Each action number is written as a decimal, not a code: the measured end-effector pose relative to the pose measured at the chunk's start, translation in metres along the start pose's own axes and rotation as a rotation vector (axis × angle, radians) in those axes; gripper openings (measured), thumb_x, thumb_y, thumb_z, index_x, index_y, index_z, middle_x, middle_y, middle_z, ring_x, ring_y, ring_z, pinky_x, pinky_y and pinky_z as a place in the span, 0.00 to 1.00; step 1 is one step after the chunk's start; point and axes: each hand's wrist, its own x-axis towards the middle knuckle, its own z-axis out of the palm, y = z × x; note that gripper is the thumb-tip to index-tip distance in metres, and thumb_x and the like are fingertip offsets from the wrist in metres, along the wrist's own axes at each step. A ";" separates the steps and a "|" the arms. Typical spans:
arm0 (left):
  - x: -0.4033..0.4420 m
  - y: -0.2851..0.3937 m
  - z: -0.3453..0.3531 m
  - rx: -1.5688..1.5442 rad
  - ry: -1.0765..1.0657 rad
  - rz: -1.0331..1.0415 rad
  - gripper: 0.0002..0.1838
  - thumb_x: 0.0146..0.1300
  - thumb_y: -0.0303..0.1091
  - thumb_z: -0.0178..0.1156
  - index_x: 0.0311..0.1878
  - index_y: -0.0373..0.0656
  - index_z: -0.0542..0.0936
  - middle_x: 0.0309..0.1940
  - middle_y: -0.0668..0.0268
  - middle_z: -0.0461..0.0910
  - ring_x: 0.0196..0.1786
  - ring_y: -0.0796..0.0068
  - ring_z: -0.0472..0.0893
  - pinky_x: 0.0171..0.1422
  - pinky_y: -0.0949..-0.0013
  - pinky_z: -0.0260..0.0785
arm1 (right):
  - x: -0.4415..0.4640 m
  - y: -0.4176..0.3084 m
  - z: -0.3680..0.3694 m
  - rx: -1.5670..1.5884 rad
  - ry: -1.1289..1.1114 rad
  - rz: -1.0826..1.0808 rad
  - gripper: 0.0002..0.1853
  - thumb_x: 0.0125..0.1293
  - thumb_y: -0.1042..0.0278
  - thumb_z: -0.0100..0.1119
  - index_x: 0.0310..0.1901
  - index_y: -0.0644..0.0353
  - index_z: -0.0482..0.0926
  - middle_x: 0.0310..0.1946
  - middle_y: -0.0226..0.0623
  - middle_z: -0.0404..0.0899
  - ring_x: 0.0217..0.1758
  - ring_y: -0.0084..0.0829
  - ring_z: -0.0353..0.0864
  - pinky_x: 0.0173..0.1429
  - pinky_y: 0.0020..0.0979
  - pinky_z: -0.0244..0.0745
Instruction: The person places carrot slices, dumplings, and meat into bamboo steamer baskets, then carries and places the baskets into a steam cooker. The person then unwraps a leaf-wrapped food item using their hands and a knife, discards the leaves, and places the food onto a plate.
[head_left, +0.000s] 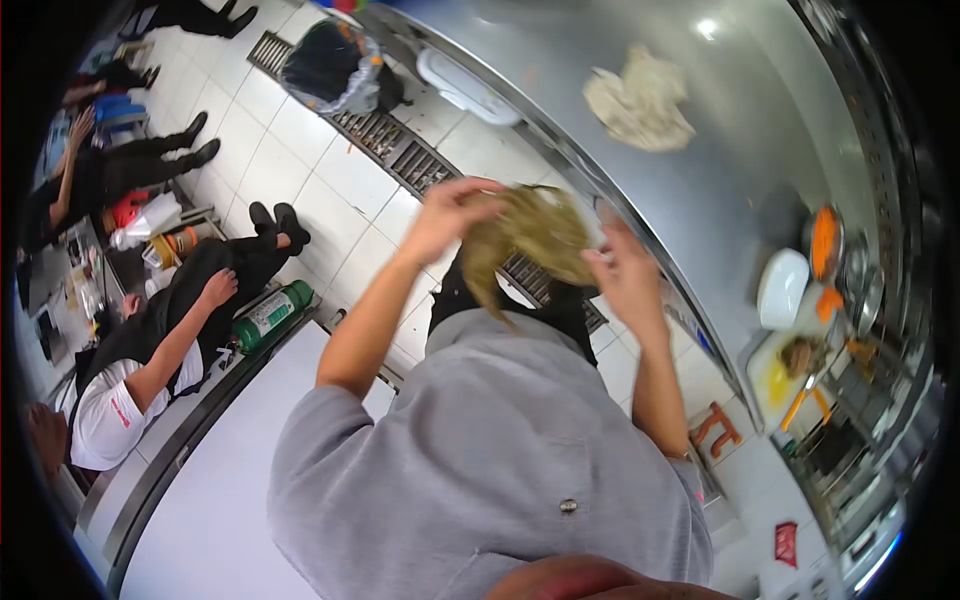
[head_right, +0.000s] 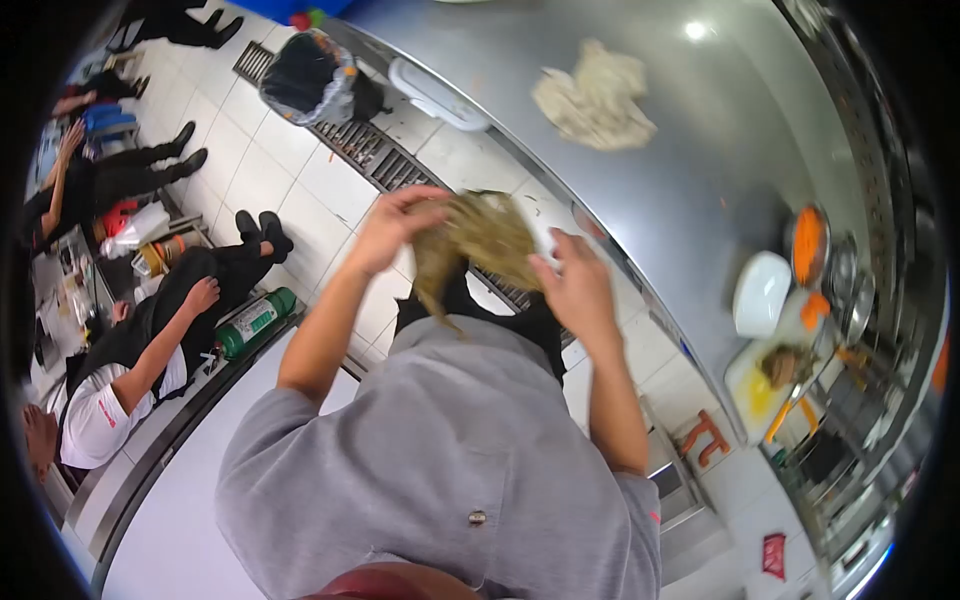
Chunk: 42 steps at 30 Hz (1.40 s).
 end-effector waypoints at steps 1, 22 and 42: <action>0.009 -0.004 -0.051 0.073 0.162 -0.144 0.14 0.63 0.28 0.64 0.52 0.37 0.83 0.42 0.68 0.85 0.43 0.79 0.80 0.51 0.76 0.72 | 0.020 -0.012 0.026 -0.059 -0.047 -0.089 0.23 0.67 0.60 0.62 0.58 0.64 0.74 0.45 0.49 0.79 0.45 0.50 0.81 0.48 0.43 0.76; 0.233 -0.217 -0.326 1.038 0.417 0.199 0.15 0.65 0.38 0.55 0.40 0.33 0.81 0.26 0.56 0.82 0.27 0.58 0.79 0.32 0.54 0.69 | -0.106 0.117 0.067 -0.397 -0.365 0.495 0.14 0.65 0.61 0.59 0.42 0.65 0.80 0.38 0.53 0.81 0.46 0.54 0.79 0.51 0.51 0.73; -0.035 -0.024 0.539 0.692 -0.566 0.711 0.20 0.62 0.35 0.68 0.57 0.41 0.79 0.45 0.56 0.78 0.48 0.61 0.80 0.51 0.64 0.75 | -0.424 0.466 -0.271 -0.773 0.939 0.783 0.27 0.62 0.65 0.62 0.63 0.55 0.71 0.53 0.45 0.77 0.54 0.50 0.79 0.54 0.44 0.79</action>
